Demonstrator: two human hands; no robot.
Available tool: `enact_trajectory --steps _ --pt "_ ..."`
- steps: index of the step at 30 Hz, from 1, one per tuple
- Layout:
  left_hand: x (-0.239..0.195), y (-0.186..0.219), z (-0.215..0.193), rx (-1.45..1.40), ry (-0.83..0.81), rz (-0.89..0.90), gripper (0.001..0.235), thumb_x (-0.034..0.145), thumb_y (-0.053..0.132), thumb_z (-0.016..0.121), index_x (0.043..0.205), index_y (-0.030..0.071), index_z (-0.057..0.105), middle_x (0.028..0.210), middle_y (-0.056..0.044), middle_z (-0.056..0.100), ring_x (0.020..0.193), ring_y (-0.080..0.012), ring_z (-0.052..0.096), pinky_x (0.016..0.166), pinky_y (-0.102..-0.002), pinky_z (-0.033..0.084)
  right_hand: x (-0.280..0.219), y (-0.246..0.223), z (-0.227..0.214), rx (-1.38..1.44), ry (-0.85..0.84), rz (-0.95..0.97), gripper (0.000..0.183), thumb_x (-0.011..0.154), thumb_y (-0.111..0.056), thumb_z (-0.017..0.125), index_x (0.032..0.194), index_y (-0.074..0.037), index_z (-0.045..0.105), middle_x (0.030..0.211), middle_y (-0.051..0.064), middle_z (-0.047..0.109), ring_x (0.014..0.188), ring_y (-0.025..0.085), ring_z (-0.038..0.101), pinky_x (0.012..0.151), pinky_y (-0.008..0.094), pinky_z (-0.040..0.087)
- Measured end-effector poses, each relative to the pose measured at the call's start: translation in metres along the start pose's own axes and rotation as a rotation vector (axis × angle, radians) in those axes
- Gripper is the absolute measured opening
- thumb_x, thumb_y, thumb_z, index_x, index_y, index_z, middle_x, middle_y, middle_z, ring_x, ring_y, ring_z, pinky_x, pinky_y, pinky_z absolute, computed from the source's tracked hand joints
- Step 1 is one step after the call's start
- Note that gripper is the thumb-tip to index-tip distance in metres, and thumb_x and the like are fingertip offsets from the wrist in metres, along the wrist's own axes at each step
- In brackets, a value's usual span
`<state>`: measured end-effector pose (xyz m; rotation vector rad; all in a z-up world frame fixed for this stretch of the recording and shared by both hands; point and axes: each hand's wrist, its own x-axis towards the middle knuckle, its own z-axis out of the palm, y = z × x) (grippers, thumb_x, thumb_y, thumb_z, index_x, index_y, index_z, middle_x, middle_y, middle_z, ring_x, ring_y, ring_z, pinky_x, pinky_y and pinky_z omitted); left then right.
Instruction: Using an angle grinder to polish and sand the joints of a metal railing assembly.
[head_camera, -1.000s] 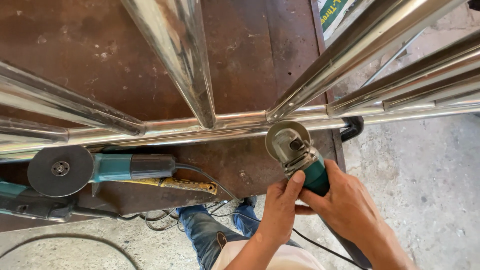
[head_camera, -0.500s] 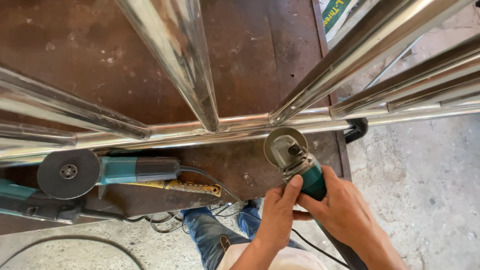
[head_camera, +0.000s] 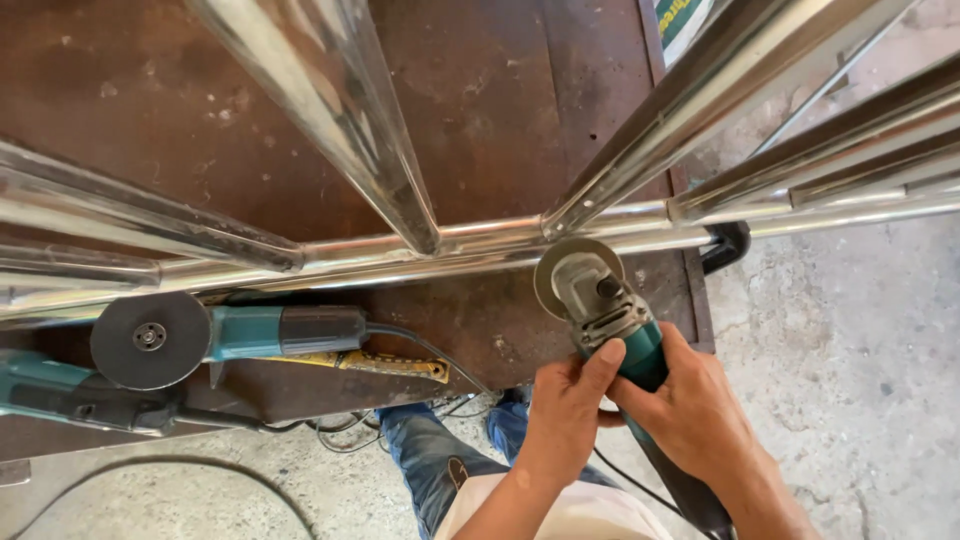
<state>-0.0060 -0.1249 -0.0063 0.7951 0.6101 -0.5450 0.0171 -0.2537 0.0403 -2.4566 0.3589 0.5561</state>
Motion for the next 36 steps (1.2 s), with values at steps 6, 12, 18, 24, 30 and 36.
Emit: enact_trajectory --steps 6,12,18,24,30,36 --pt "-0.003 0.005 -0.001 0.125 0.071 0.018 0.047 0.091 0.036 0.068 0.104 -0.009 0.076 0.088 -0.014 0.071 0.072 -0.0186 0.064 0.063 -0.030 0.060 0.007 0.001 0.006 0.072 -0.047 0.004 0.036 0.073 -0.026 0.082 0.100 -0.007 0.068 0.065 0.010 0.077 0.049 0.021 0.065 0.048 0.037 0.051" --pt "-0.010 0.011 0.003 0.148 0.156 0.044 0.045 0.087 0.032 0.073 0.101 -0.010 0.076 0.085 -0.015 0.073 0.071 -0.0191 0.067 0.066 -0.031 0.062 0.011 0.008 0.012 0.238 -0.079 -0.064 0.042 0.071 -0.020 0.079 0.110 -0.008 0.070 0.071 0.010 0.078 0.056 0.020 0.063 0.053 0.036 0.053" --pt "-0.014 0.007 -0.002 0.327 0.259 0.115 0.041 0.085 0.033 0.079 0.081 -0.007 0.074 0.066 -0.009 0.065 0.057 -0.0152 0.054 0.054 -0.028 0.048 0.011 0.010 0.023 0.418 -0.121 -0.105 0.039 0.074 -0.021 0.080 0.108 -0.005 0.074 0.073 0.008 0.079 0.058 0.016 0.062 0.053 0.032 0.053" --pt "-0.018 0.018 0.003 0.536 0.357 0.187 0.042 0.083 0.037 0.080 0.078 -0.004 0.075 0.059 -0.005 0.063 0.055 -0.0133 0.050 0.053 -0.027 0.044 0.017 0.008 0.028 0.528 -0.202 -0.100 0.043 0.075 -0.024 0.080 0.113 -0.005 0.073 0.082 0.007 0.080 0.066 0.016 0.064 0.060 0.031 0.055" --pt "-0.011 0.014 0.010 0.647 0.370 0.158 0.047 0.082 0.043 0.080 0.073 -0.003 0.073 0.061 -0.005 0.067 0.055 -0.0141 0.054 0.056 -0.028 0.049 0.020 0.020 0.024 0.551 -0.203 -0.041 0.042 0.075 -0.025 0.080 0.111 -0.004 0.075 0.083 0.009 0.082 0.066 0.017 0.067 0.059 0.032 0.056" --pt "-0.018 0.015 0.016 0.580 0.332 0.132 0.046 0.085 0.042 0.078 0.074 -0.002 0.072 0.061 -0.006 0.064 0.056 -0.0144 0.052 0.055 -0.028 0.045 0.019 0.021 0.019 0.505 -0.227 -0.003 0.043 0.074 -0.027 0.080 0.112 -0.006 0.074 0.083 0.010 0.082 0.066 0.019 0.070 0.059 0.034 0.057"
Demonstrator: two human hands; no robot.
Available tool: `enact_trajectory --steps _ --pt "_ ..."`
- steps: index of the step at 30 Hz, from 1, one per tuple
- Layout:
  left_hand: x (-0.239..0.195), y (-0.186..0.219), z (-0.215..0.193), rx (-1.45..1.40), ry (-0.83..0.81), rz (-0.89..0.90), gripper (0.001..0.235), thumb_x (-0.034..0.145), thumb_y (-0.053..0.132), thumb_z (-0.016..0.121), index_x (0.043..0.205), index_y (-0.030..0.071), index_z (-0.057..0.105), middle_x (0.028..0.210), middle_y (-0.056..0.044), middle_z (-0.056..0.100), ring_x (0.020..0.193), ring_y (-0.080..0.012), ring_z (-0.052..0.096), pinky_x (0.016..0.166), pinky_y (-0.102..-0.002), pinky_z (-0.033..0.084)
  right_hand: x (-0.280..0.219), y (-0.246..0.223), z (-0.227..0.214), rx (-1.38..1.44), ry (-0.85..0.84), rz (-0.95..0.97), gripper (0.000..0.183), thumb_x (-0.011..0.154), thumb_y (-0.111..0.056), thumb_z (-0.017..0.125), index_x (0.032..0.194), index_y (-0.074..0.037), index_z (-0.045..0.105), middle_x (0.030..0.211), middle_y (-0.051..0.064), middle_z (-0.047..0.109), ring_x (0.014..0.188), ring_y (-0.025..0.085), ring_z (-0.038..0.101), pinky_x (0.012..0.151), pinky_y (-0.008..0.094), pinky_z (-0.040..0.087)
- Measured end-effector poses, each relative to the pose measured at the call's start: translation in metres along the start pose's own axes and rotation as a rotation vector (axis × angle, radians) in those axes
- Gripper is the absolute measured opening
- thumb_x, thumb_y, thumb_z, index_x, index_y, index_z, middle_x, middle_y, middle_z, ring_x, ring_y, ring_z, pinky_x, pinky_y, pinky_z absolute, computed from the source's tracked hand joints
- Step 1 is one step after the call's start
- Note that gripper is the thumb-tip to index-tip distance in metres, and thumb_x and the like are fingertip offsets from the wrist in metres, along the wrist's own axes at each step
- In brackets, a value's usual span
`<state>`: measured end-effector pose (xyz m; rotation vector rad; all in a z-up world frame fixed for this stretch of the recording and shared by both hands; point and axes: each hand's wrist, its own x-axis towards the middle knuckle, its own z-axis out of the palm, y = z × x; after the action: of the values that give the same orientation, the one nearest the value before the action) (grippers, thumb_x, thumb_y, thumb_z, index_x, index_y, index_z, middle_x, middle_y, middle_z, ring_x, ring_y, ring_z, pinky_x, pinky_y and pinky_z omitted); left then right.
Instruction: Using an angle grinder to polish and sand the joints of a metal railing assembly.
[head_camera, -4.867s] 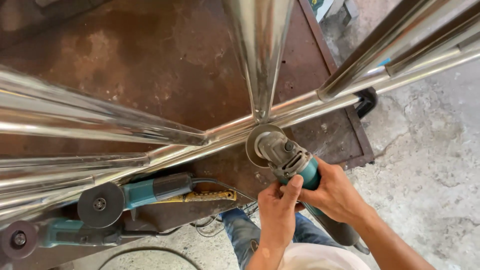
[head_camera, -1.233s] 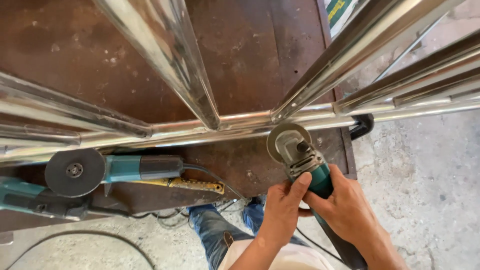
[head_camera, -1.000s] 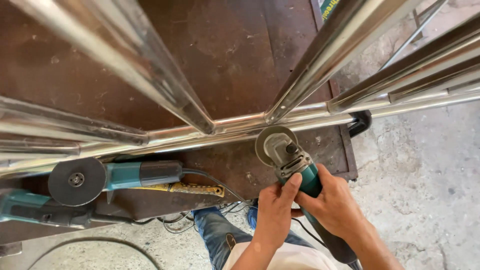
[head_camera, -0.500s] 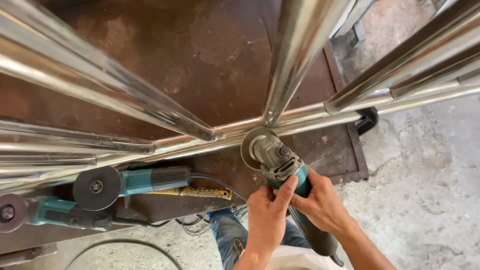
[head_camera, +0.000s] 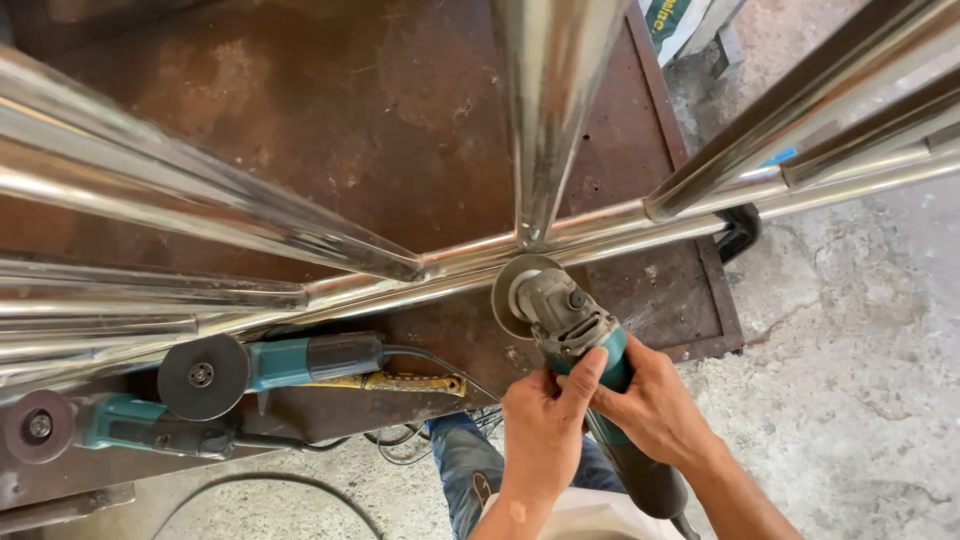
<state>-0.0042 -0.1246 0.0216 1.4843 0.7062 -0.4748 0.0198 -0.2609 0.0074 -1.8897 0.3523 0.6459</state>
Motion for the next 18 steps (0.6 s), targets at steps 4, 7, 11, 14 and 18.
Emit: enact_trajectory --steps 4,7,11,14,18 --pt "0.004 -0.001 -0.002 -0.094 0.030 -0.020 0.041 0.084 0.036 0.080 0.081 -0.005 0.076 0.061 -0.007 0.065 0.054 -0.0134 0.051 0.052 -0.027 0.043 0.005 -0.001 0.002 0.021 -0.035 -0.049 0.044 0.073 -0.026 0.081 0.112 -0.006 0.074 0.085 0.008 0.082 0.069 0.017 0.067 0.061 0.033 0.057" --pt "0.002 -0.003 -0.001 0.008 0.047 0.022 0.043 0.084 0.039 0.080 0.075 -0.002 0.074 0.060 -0.004 0.064 0.056 -0.0132 0.050 0.055 -0.028 0.045 0.000 -0.005 0.002 0.029 -0.011 -0.039 0.041 0.073 -0.024 0.082 0.109 -0.005 0.075 0.080 0.007 0.080 0.066 0.017 0.064 0.060 0.032 0.055" --pt "0.001 -0.001 -0.003 0.005 0.071 -0.007 0.044 0.083 0.040 0.080 0.076 -0.003 0.074 0.059 -0.006 0.065 0.054 -0.0136 0.053 0.052 -0.027 0.046 0.006 -0.001 0.003 0.016 -0.036 -0.087 0.043 0.074 -0.024 0.081 0.113 -0.007 0.074 0.086 0.006 0.082 0.070 0.016 0.067 0.064 0.032 0.057" --pt "-0.006 -0.018 -0.002 -0.009 0.116 -0.077 0.048 0.079 0.041 0.079 0.076 -0.006 0.075 0.063 -0.010 0.070 0.054 -0.0155 0.062 0.052 -0.027 0.054 -0.002 0.002 0.003 -0.031 -0.093 -0.091 0.045 0.072 -0.021 0.077 0.115 -0.008 0.073 0.079 0.006 0.080 0.062 0.016 0.063 0.057 0.033 0.056" --pt "-0.010 -0.051 0.007 0.014 0.045 -0.054 0.051 0.080 0.049 0.074 0.096 0.001 0.081 0.073 -0.007 0.076 0.061 -0.0126 0.064 0.057 -0.025 0.053 -0.003 0.032 0.000 -0.105 -0.166 -0.148 0.047 0.072 -0.025 0.079 0.116 -0.009 0.072 0.092 0.007 0.085 0.068 0.016 0.072 0.059 0.030 0.061"
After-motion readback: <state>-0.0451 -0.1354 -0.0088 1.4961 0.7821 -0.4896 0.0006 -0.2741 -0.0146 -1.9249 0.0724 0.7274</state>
